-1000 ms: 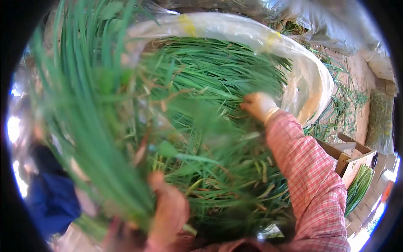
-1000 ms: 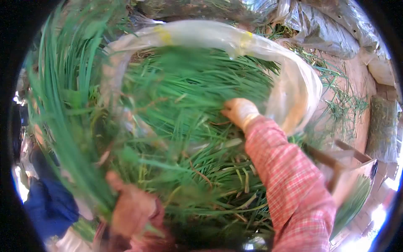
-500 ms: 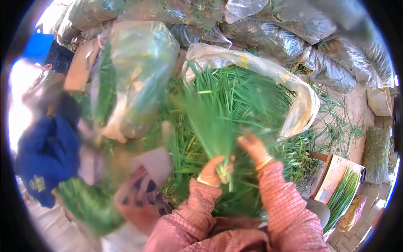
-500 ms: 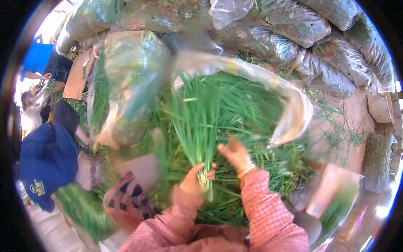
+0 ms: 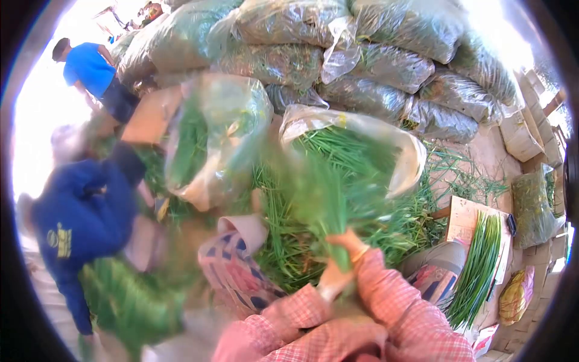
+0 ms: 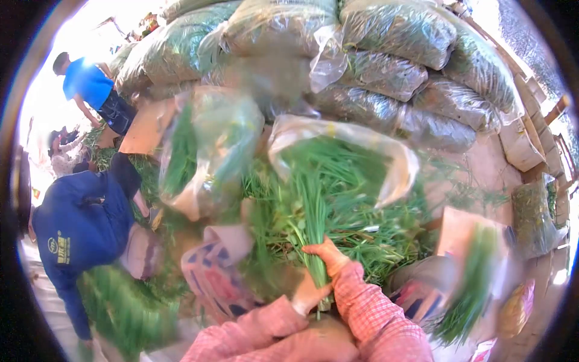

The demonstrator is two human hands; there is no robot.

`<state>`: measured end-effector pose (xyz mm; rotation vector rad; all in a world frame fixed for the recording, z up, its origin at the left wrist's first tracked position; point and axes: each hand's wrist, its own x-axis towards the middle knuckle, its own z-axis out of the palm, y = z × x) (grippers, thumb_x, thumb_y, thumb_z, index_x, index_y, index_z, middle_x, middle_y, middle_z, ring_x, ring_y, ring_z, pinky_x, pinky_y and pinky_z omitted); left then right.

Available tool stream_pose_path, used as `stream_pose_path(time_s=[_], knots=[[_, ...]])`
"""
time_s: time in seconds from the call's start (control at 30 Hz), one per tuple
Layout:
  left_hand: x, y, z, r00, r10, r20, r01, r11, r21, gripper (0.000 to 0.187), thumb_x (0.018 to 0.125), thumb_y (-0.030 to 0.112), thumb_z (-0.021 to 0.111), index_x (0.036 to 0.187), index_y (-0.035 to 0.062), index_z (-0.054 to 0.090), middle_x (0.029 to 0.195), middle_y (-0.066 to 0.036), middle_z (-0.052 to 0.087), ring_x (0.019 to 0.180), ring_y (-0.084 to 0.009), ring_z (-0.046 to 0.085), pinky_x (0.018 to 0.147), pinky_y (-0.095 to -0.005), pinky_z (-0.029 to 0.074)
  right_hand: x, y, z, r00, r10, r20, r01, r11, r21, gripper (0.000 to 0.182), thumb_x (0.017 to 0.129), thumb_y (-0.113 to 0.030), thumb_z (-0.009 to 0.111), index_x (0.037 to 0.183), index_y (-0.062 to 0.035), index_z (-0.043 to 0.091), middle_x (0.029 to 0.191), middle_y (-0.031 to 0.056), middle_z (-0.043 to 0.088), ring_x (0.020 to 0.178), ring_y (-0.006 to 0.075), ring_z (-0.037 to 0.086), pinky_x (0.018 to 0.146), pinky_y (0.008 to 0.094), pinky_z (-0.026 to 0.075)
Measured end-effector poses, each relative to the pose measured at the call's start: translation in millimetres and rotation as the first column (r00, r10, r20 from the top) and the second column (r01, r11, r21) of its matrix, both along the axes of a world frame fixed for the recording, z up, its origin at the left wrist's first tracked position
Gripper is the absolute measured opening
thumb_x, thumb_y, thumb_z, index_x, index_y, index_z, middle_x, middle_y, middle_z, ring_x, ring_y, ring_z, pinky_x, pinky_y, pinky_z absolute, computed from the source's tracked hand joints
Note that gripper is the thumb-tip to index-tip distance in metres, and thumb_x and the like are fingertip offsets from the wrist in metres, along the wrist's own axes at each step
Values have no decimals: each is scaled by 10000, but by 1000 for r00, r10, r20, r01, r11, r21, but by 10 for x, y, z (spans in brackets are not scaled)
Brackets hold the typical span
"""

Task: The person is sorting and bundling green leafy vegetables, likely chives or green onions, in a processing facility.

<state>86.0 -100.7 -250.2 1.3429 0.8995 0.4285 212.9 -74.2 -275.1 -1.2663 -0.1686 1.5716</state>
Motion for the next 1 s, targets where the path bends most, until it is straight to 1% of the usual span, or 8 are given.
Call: stream_pose_path(time_s=[0.07,0.13,0.27,0.4,0.6,0.73,0.8,1.0], knots=[[-207,-37,168,984,-166,58,158,980,122,667,752,293,667,1264,-21,377,1038,-158,571,991,-276,560,872,-329,432,110,-188,240,999,4,-46,2,993,120,491,701,-48,665,1156,-23,481,930,97,604,779,196,596,675,320,504],[-610,344,268,828,-542,145,556,762,-332,665,781,268,642,1301,-20,345,1053,-165,570,993,-234,565,857,-324,445,246,-339,374,996,34,-85,-17,980,198,454,703,-44,654,1131,-21,504,892,86,614,722,185,604,642,309,510],[-1500,1322,67,990,-8,141,58,932,-357,657,819,287,612,1323,-16,320,1125,-168,551,1008,-228,556,803,-339,476,369,-588,1071,994,75,-83,-47,954,297,448,686,-19,649,1114,-19,516,870,77,622,643,177,601,586,300,512],[-1031,1443,306,891,-36,453,-8,996,94,584,822,281,599,1265,-20,365,1113,-142,541,1018,-237,531,765,-340,474,354,-732,1319,987,139,82,-159,911,380,494,656,5,673,1124,-37,521,932,65,610,788,160,589,726,301,493],[-435,1016,958,877,327,353,-189,908,-373,594,799,229,612,1288,0,364,1165,-116,523,1040,-239,511,895,-333,392,197,-916,1168,962,211,174,-254,923,287,649,667,22,702,1250,-53,424,1002,50,599,862,148,574,772,301,482],[-620,845,1438,741,463,487,-667,593,451,477,735,25,644,1175,22,460,1094,-99,542,1002,-228,516,846,-344,443,115,-931,1211,967,185,176,-225,944,243,661,686,27,684,1277,-61,401,1001,67,597,854,147,575,751,283,487],[-640,727,1619,970,219,105,-170,305,937,580,640,109,706,1163,20,470,1022,-161,550,962,-292,524,849,-382,423,28,-921,1198,979,170,109,-194,943,269,671,693,16,682,1289,-67,385,1000,66,595,845,145,574,751,283,487],[-171,665,1326,879,66,-472,327,637,698,524,680,220,636,1144,46,468,833,-192,580,842,-325,557,724,-409,455,-221,-896,1403,951,127,281,-196,953,232,631,617,-40,673,1197,-31,427,982,65,530,897,183,517,800,309,426]])
